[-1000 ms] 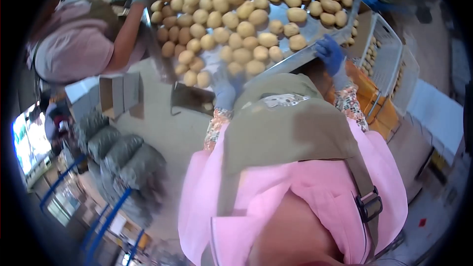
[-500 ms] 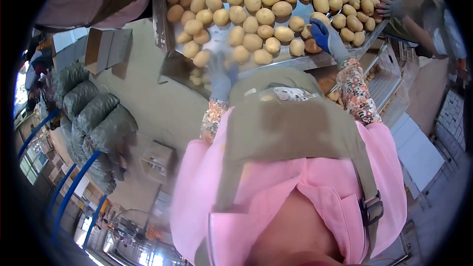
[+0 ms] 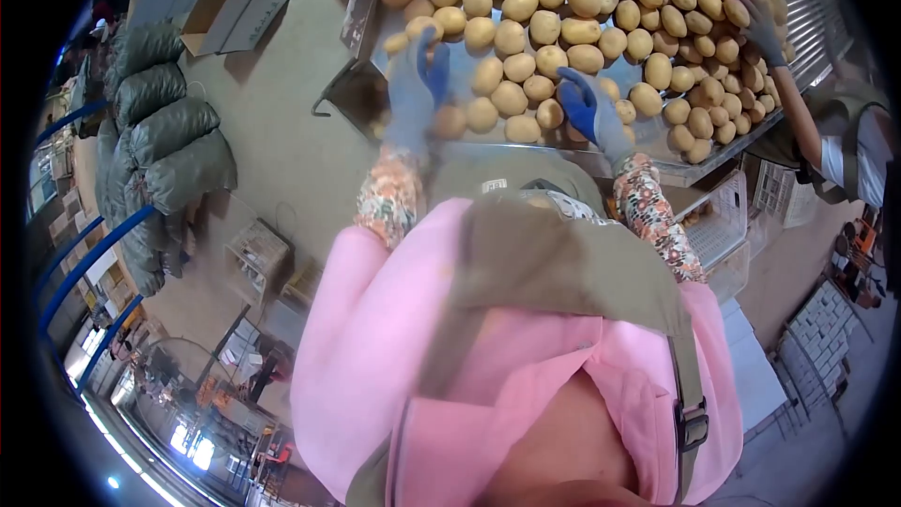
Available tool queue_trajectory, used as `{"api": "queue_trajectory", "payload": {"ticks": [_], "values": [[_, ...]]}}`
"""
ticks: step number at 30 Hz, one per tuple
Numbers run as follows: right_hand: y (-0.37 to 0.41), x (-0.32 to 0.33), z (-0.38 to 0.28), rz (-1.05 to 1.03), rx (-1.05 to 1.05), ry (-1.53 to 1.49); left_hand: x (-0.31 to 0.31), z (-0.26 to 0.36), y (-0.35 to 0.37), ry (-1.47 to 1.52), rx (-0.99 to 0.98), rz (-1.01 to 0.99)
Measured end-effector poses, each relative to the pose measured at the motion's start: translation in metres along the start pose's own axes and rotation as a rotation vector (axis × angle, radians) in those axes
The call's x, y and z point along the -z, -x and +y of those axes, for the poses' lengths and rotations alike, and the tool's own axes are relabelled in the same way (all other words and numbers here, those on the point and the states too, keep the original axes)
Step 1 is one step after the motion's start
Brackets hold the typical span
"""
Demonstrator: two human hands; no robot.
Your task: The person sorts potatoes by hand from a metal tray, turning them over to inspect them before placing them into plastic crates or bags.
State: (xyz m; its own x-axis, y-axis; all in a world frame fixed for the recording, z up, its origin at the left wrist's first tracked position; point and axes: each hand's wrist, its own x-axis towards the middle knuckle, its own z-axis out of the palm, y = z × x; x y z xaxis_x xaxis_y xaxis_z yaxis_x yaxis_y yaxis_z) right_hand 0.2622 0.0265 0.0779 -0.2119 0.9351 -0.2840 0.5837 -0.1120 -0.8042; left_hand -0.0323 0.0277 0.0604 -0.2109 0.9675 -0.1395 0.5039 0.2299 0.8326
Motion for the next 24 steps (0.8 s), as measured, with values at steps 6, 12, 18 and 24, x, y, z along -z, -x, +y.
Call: {"api": "queue_trajectory", "payload": {"ticks": [6, 12, 18, 24], "values": [[0.033, -0.001, 0.049, 0.045, 0.194, 0.833, -0.029, -0.010, -0.039, -0.765, -0.228, 0.091], [0.044, -0.033, 0.052, 0.088, 0.065, 0.656, -0.034, 0.034, 0.032, -0.586, -0.240, -0.130], [0.039, -0.028, 0.045, 0.024, -0.015, 0.719, -0.031, -0.005, 0.024, -0.298, -0.364, -0.049], [0.038, -0.030, 0.050, 0.056, 0.020, 0.677, 0.011, -0.072, -0.035, -0.625, -0.295, 0.266]]}}
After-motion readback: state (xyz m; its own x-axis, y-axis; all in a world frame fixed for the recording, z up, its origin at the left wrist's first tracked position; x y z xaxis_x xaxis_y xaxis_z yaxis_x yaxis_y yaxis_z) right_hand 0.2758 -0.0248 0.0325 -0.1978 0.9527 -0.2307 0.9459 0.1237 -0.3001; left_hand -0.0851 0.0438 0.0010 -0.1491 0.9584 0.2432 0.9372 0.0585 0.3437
